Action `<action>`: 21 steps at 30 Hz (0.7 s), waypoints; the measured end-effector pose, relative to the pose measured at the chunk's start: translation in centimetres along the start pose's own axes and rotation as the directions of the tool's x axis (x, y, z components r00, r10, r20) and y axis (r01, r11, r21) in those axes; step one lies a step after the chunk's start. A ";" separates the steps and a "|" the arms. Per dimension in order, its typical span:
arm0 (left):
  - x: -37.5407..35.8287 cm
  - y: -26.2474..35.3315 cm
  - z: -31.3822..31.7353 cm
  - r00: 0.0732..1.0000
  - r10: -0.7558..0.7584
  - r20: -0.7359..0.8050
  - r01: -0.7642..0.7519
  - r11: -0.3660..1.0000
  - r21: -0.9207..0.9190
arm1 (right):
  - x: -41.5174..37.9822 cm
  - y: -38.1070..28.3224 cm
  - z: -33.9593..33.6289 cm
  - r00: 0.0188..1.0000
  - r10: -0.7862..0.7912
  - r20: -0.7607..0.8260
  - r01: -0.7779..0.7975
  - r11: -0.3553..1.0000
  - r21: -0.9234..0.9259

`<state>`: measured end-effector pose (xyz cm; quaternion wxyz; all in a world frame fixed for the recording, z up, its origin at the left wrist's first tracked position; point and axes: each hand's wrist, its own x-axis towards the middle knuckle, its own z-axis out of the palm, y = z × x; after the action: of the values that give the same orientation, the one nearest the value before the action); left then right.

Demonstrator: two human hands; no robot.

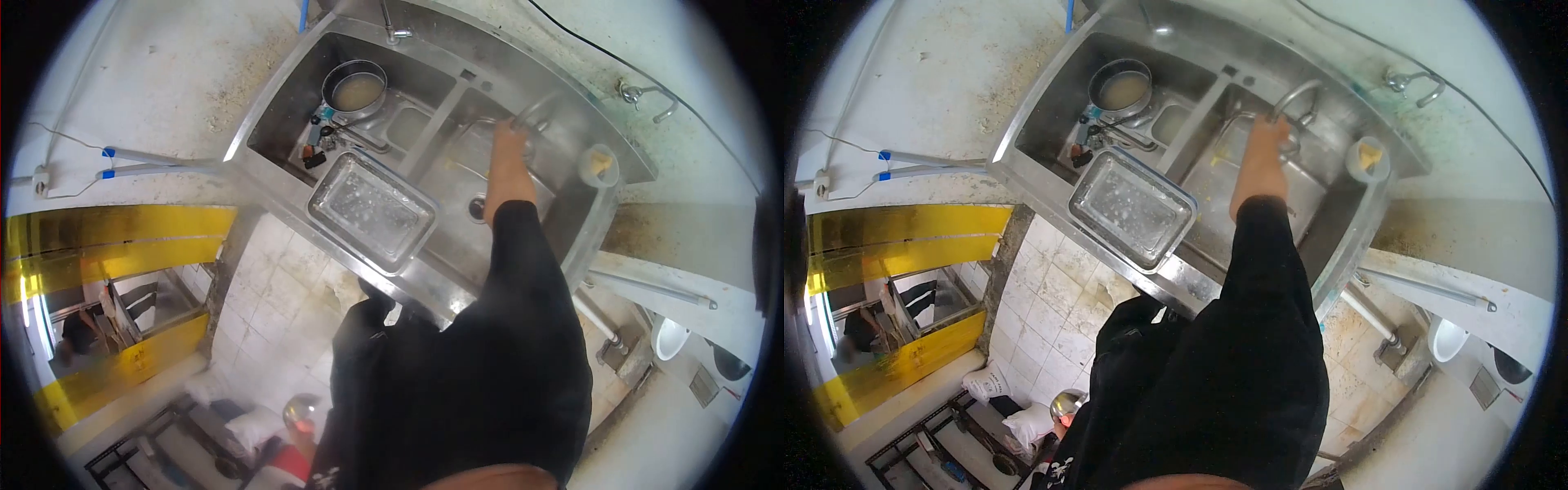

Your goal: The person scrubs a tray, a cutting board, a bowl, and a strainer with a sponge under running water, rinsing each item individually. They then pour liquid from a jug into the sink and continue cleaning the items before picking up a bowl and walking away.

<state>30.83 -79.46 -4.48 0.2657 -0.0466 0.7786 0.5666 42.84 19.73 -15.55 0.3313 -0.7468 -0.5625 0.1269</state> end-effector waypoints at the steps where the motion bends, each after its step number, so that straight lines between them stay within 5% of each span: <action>1: 0.2 -0.1 -0.2 1.000 -0.007 -0.001 0.007 1.000 -0.016 | -0.7 -1.4 -2.4 0.997 0.061 -0.050 -0.052 0.986 0.158; 5: 0.5 -0.8 -0.1 1.000 -0.030 0.002 0.030 0.995 -0.094 | -2.8 -6.7 -9.2 0.998 0.065 -0.015 -0.060 0.969 0.239; 7: 1.0 -2.0 2.3 1.000 -0.027 0.014 0.029 0.991 -0.131 | -2.6 -7.5 -9.7 0.948 0.259 0.186 -0.307 0.897 0.319; 8: 1.8 -2.2 3.5 0.999 -0.032 0.017 0.034 0.989 -0.143 | -2.2 -6.5 -8.4 0.947 0.262 0.187 -0.311 0.894 0.323; 14: 0.8 -1.2 -1.6 0.996 -0.083 0.043 0.090 0.976 -0.201 | 2.0 -1.0 1.6 0.986 0.140 -0.085 -0.114 0.958 0.263; 17: 0.5 -1.2 -3.2 0.991 -0.119 0.059 0.129 0.963 -0.235 | 0.8 1.8 1.1 0.981 0.087 -0.171 -0.048 0.974 0.220; 19: 1.7 -0.8 -3.1 0.987 -0.138 0.078 0.154 0.954 -0.258 | -1.1 -2.4 -3.8 0.985 0.096 0.145 -0.090 0.995 -0.049; 20: 2.1 -0.8 -2.6 0.984 -0.155 0.090 0.174 0.946 -0.272 | -1.8 -2.9 -3.8 0.985 0.096 0.140 -0.089 0.994 -0.057; 21: 2.5 -1.2 -1.7 0.979 -0.173 0.105 0.196 0.937 -0.290 | -2.2 -3.2 -3.6 0.964 0.251 0.085 -0.261 0.954 0.145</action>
<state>28.54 -80.84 -6.29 0.3377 -0.1369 0.6650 0.6519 41.67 16.86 -11.22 0.3502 -0.7809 -0.4599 0.2365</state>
